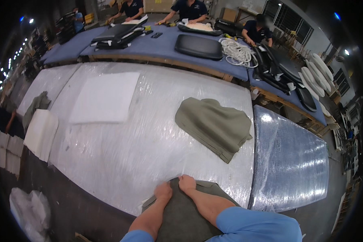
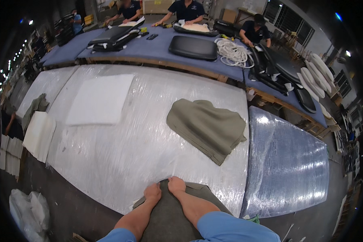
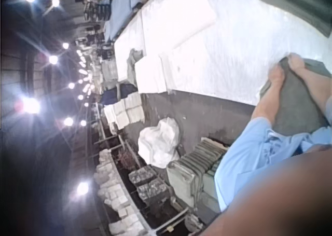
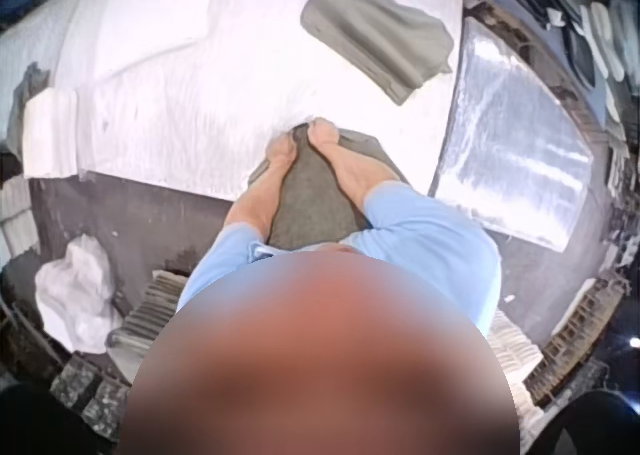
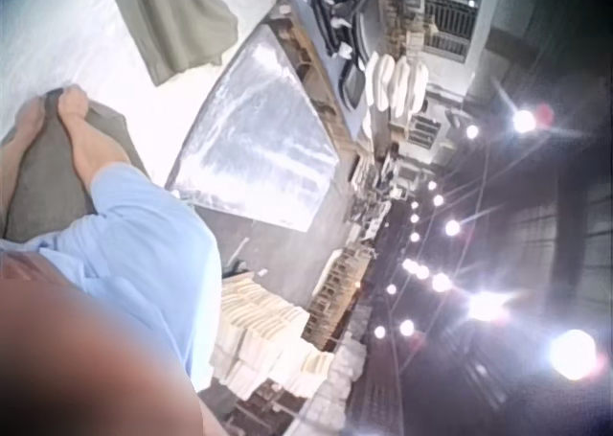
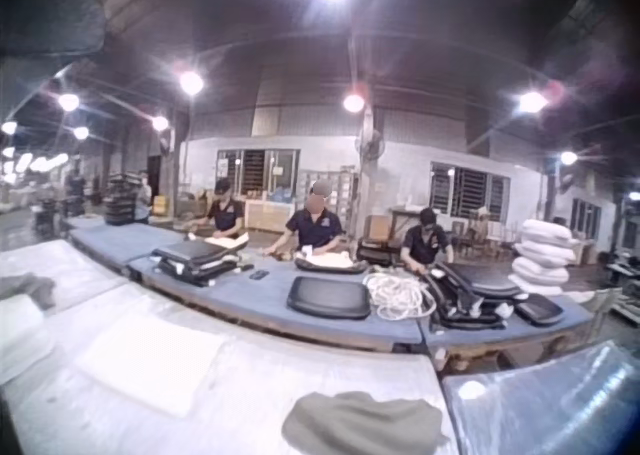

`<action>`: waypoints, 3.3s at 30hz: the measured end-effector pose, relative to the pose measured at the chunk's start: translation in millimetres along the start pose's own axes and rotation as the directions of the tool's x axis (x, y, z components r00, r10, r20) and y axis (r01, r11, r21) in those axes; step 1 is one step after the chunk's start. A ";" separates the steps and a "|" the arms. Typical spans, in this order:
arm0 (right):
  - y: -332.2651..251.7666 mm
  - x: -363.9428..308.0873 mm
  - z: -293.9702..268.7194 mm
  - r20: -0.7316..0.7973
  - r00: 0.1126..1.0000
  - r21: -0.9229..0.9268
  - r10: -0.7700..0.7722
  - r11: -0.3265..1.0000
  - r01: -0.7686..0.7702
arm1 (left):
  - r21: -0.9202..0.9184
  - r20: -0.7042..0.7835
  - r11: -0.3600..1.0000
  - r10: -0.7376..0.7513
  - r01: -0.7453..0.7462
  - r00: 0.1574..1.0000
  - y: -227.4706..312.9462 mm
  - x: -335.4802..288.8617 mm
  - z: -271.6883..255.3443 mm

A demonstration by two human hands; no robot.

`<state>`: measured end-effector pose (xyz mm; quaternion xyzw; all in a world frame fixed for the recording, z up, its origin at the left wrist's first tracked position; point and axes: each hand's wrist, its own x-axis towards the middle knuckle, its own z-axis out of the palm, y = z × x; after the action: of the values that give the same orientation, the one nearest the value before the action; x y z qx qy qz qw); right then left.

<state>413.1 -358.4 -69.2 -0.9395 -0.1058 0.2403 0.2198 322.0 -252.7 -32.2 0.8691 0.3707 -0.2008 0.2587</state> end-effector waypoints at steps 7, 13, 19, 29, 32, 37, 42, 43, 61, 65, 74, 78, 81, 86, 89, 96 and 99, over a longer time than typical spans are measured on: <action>-2.3 11.9 -69.5 0.630 0.776 -0.194 -0.017 0.965 0.179 | 0.004 -0.174 1.000 -0.009 0.010 0.985 -12.1 -6.3 -6.0; 52.2 -2.1 -44.6 0.158 0.978 -0.197 -0.135 0.966 0.165 | 0.133 -0.118 0.990 0.062 -0.046 0.991 -3.5 2.1 8.1; 45.0 -1.0 -29.1 0.181 0.977 -0.099 -0.111 0.987 0.130 | 0.062 -0.123 0.998 0.031 -0.023 0.992 -25.3 15.2 34.1; 62.3 26.8 -49.0 0.260 0.934 -0.079 -0.245 0.959 0.273 | 0.112 -0.108 0.984 0.153 -0.140 0.982 -30.0 15.7 17.6; 84.1 36.0 -82.3 0.435 0.888 -0.281 -0.147 0.915 0.289 | 0.119 0.047 0.972 0.197 -0.201 0.979 -62.3 -3.1 -10.4; 105.0 28.3 -81.0 0.255 0.965 -0.204 -0.069 0.971 0.124 | 0.074 0.012 0.981 0.177 -0.177 0.984 -114.3 -4.3 -9.4; 84.9 14.1 -80.8 0.128 0.990 -0.131 -0.050 0.989 0.067 | 0.116 -0.102 0.990 0.097 -0.085 0.990 -115.6 -0.7 7.6; 84.5 13.2 -79.8 0.125 0.991 -0.111 -0.053 0.992 0.067 | 0.116 -0.099 0.991 0.086 -0.074 0.991 -114.3 0.6 7.7; 80.9 26.5 -72.8 0.068 0.993 -0.189 -0.096 0.976 0.108 | 0.236 -0.168 0.971 0.078 -0.037 0.983 -110.9 23.1 12.0; 84.3 19.0 -66.7 0.062 0.993 -0.201 -0.104 0.973 0.114 | 0.195 -0.145 0.981 0.047 -0.018 0.988 -110.5 18.2 10.7; 80.2 24.2 -58.3 0.104 0.990 -0.256 -0.092 0.960 0.116 | 0.213 -0.144 0.977 0.053 -0.021 0.988 -116.9 17.8 15.2; 77.1 33.3 -63.8 0.096 0.993 -0.300 -0.064 0.949 0.091 | 0.192 -0.159 0.980 0.093 -0.061 0.983 -111.7 29.0 11.5; 74.6 29.1 -62.2 0.089 0.992 -0.305 -0.084 0.946 0.108 | 0.166 -0.169 0.984 0.089 -0.060 0.982 -111.6 24.0 10.5; 77.1 28.9 -59.9 0.078 0.993 -0.284 -0.087 0.953 0.106 | 0.150 -0.191 0.986 0.099 -0.071 0.977 -112.4 23.5 10.1; 76.3 25.3 -61.2 0.083 0.995 -0.258 -0.048 0.964 0.068 | 0.158 -0.202 0.984 0.113 -0.082 0.973 -114.1 19.1 14.0; 82.2 26.9 -55.6 0.063 0.993 -0.275 -0.095 0.955 0.109 | 0.165 -0.187 0.983 0.109 -0.078 0.976 -116.0 20.0 15.9; 80.5 25.1 -56.8 0.066 0.994 -0.262 -0.082 0.960 0.096 | 0.147 -0.163 0.986 0.097 -0.073 0.982 -112.0 20.2 11.6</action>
<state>470.5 -442.3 -71.9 -0.9478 -0.1852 0.2394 0.0998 249.4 -182.4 -85.9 0.9141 0.3390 -0.1404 0.1725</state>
